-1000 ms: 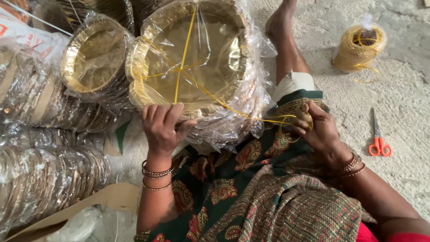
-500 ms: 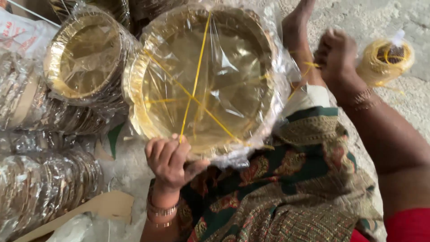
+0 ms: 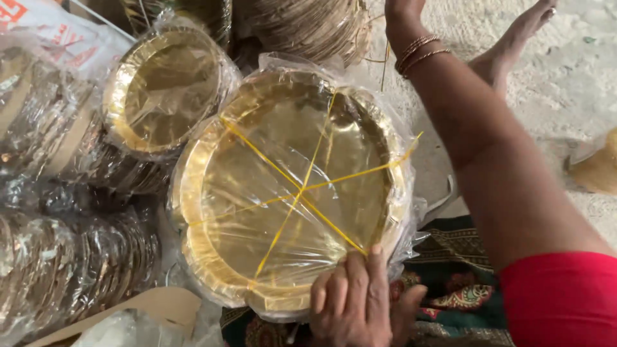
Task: The person sits on the floor and secures plastic-wrapped stacks of disposable plates by stretching yellow rubber bands around each stack. They rotate and reposition the stacks, tie bands across the tops, and use scissors to cut the band material.
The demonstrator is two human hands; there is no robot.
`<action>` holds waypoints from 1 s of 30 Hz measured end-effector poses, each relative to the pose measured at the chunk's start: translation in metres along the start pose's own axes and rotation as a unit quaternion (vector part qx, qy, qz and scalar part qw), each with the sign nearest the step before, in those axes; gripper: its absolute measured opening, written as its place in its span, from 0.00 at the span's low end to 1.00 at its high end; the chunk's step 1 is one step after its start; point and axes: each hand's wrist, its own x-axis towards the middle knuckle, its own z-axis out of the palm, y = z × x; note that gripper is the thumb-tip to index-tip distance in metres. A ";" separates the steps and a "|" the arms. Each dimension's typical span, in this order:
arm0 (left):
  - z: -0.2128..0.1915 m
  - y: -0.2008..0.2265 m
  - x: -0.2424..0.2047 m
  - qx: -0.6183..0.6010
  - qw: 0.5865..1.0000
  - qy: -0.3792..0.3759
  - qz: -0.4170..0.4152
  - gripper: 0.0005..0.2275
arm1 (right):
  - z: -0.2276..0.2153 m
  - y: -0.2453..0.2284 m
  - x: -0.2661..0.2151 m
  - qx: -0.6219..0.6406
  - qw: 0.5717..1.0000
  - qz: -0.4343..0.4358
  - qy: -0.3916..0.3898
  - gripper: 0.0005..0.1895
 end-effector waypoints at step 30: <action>0.063 0.013 -0.173 -0.396 0.913 -0.052 0.085 0.15 | -0.079 -0.102 -0.632 -0.422 0.609 -0.354 -0.571 0.19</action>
